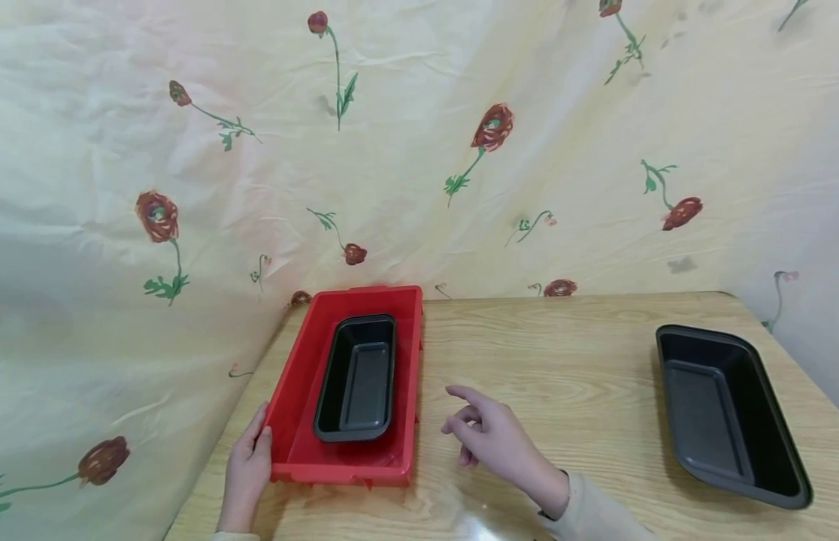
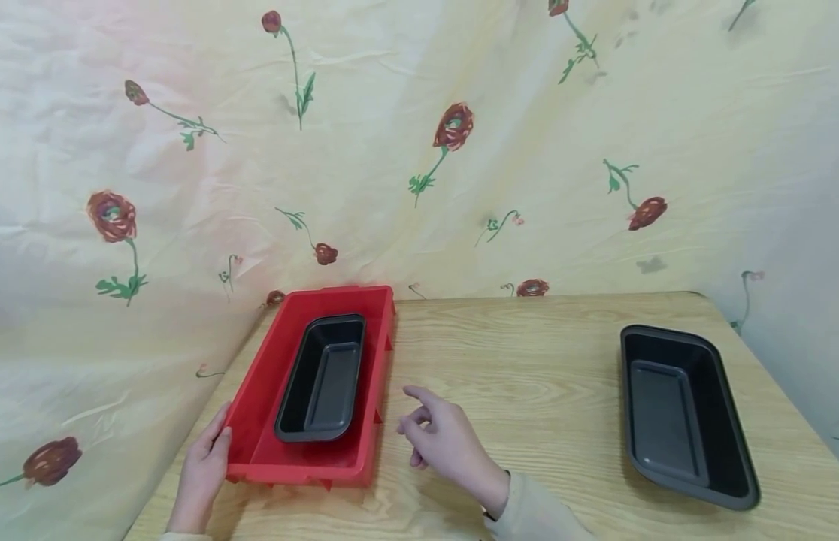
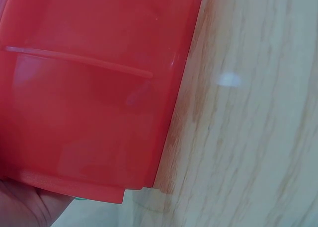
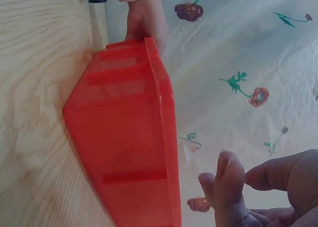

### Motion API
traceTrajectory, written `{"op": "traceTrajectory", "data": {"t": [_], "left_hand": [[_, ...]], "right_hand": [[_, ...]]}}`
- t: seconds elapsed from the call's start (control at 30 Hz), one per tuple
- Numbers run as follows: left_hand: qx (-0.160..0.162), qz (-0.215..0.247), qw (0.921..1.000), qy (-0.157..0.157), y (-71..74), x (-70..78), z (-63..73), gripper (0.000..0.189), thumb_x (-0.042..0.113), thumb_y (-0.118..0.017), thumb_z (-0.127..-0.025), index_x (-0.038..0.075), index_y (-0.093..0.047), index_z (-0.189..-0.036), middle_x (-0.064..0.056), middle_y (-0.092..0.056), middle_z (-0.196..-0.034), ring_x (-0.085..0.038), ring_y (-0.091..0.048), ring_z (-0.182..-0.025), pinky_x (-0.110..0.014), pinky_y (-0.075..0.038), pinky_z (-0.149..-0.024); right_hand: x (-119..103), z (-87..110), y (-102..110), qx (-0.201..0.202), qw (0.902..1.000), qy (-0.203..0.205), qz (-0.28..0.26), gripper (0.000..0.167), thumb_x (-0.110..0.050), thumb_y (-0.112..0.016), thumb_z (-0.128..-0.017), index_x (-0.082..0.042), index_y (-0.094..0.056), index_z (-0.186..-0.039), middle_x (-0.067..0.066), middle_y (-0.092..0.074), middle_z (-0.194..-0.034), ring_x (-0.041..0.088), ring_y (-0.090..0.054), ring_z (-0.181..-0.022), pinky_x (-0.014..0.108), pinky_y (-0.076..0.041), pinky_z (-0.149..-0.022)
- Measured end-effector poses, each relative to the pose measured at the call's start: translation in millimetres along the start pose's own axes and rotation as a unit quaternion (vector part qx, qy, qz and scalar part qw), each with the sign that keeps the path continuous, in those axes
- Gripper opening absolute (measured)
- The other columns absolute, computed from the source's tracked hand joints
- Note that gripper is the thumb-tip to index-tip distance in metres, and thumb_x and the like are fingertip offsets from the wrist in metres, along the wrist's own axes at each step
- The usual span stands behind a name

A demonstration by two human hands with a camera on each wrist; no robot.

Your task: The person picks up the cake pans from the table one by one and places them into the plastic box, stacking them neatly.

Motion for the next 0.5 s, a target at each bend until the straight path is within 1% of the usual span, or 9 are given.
{"op": "traceTrajectory", "data": {"t": [0.17,0.4,0.5], "left_hand": [[-0.001,-0.001,1.0,-0.007,0.7,-1.4,-0.4,0.052,0.014,-0.033,-0.106,0.019,-0.02,-0.156,-0.017,-0.021,-0.159,-0.042,-0.026,-0.14,-0.056,-0.035,-0.107],[-0.004,0.005,0.9999,0.01,-0.2,0.0,0.2,0.052,0.017,-0.031,-0.107,0.02,-0.017,-0.157,-0.015,-0.018,-0.161,-0.041,-0.024,-0.142,-0.054,-0.035,-0.107],[-0.004,0.007,1.0,0.003,0.0,0.1,0.5,0.051,0.017,-0.031,-0.107,0.018,-0.018,-0.157,-0.015,-0.018,-0.161,-0.041,-0.023,-0.142,-0.054,-0.033,-0.108]], "right_hand": [[2.3,7.2,10.5,0.007,1.0,-0.002,0.002,0.05,-0.001,-0.056,-0.096,0.005,-0.041,-0.143,0.008,-0.07,-0.093,0.019,-0.062,-0.052,0.032,-0.056,-0.049],[9.2,17.0,27.6,0.018,0.9997,-0.006,0.011,0.052,-0.002,-0.056,-0.096,0.007,-0.038,-0.144,0.011,-0.07,-0.097,0.017,-0.062,-0.053,0.031,-0.056,-0.05],[13.0,22.1,34.9,0.02,0.9997,-0.002,0.014,0.053,-0.002,-0.056,-0.096,0.007,-0.036,-0.144,0.012,-0.07,-0.099,0.017,-0.063,-0.054,0.03,-0.057,-0.051]]}}
Point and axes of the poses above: each hand's wrist, its own z-axis away from the middle knuckle, its own y-axis out of the back of the hand, x = y × z, the point moved 1 cm from there along -z, towards the middle knuckle
